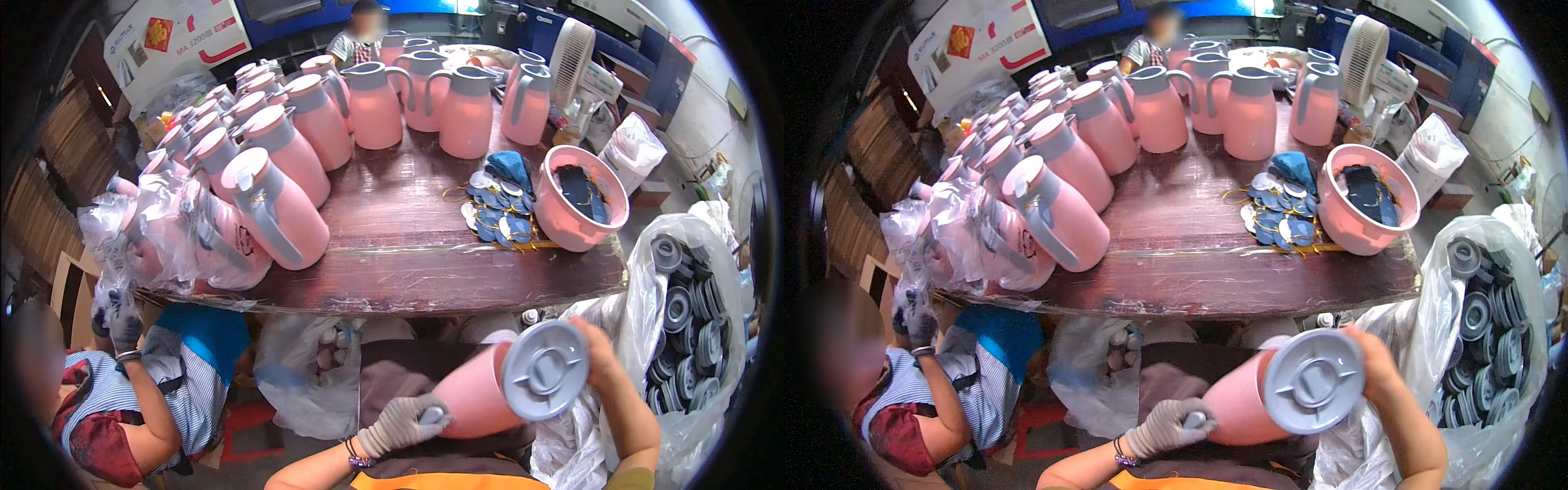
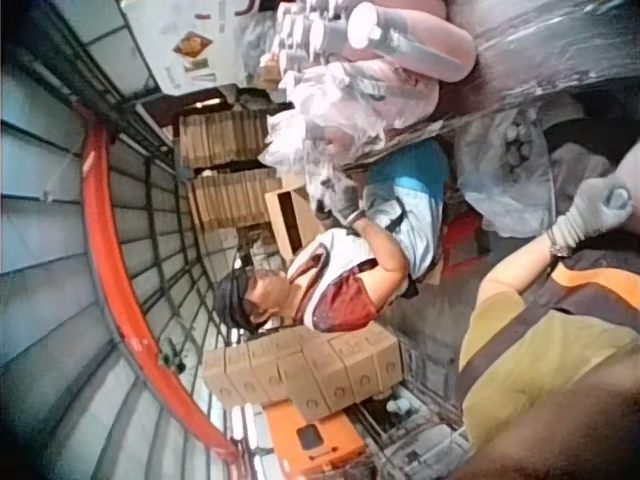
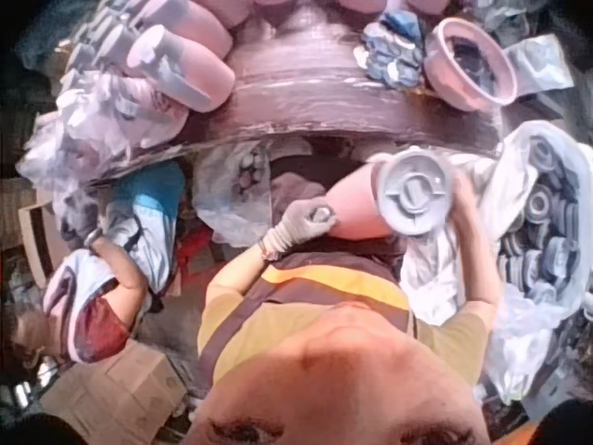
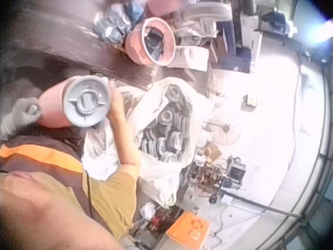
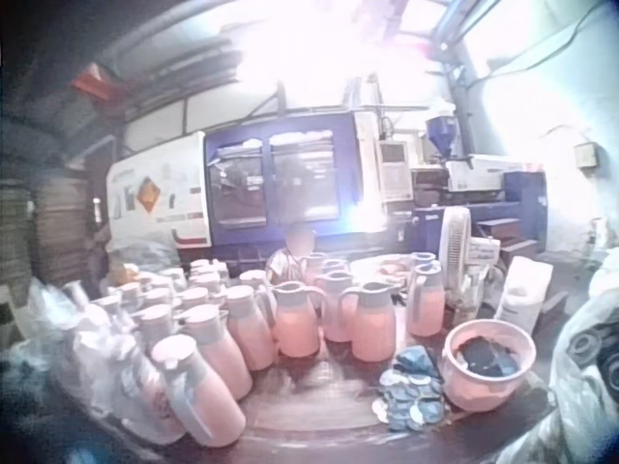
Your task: The person assembles pink pitchers by inserting a grey lid into the opening, attaching a small tag to the handle, and placing the finished unit on a table. The process is repeated for multiple pitchers in a workshop setting.
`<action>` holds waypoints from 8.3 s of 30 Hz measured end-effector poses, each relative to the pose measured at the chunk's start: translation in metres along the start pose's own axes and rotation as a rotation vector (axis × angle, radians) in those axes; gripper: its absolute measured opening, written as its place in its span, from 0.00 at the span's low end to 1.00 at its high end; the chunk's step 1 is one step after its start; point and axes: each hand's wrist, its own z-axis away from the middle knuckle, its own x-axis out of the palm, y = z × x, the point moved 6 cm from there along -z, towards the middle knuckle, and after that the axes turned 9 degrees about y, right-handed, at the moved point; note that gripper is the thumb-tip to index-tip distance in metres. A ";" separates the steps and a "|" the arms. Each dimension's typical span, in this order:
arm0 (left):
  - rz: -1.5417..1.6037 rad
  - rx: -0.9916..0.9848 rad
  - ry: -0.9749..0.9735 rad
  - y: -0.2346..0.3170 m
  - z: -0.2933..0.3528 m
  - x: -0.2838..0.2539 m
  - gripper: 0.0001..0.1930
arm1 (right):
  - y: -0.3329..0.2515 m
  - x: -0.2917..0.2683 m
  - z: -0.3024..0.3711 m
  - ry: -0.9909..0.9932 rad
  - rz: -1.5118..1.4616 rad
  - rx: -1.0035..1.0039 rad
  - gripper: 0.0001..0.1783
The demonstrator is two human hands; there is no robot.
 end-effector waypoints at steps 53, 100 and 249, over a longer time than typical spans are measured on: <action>0.029 -0.133 -0.016 -0.023 0.000 0.008 0.09 | 0.035 0.065 0.080 -0.081 0.922 -0.996 0.20; -0.007 -0.138 -0.005 -0.008 0.002 0.013 0.11 | 0.027 0.077 0.075 -0.189 0.893 -0.920 0.21; -0.128 0.149 -0.267 0.057 0.000 0.040 0.23 | 0.045 0.101 0.035 -0.172 0.859 -0.780 0.26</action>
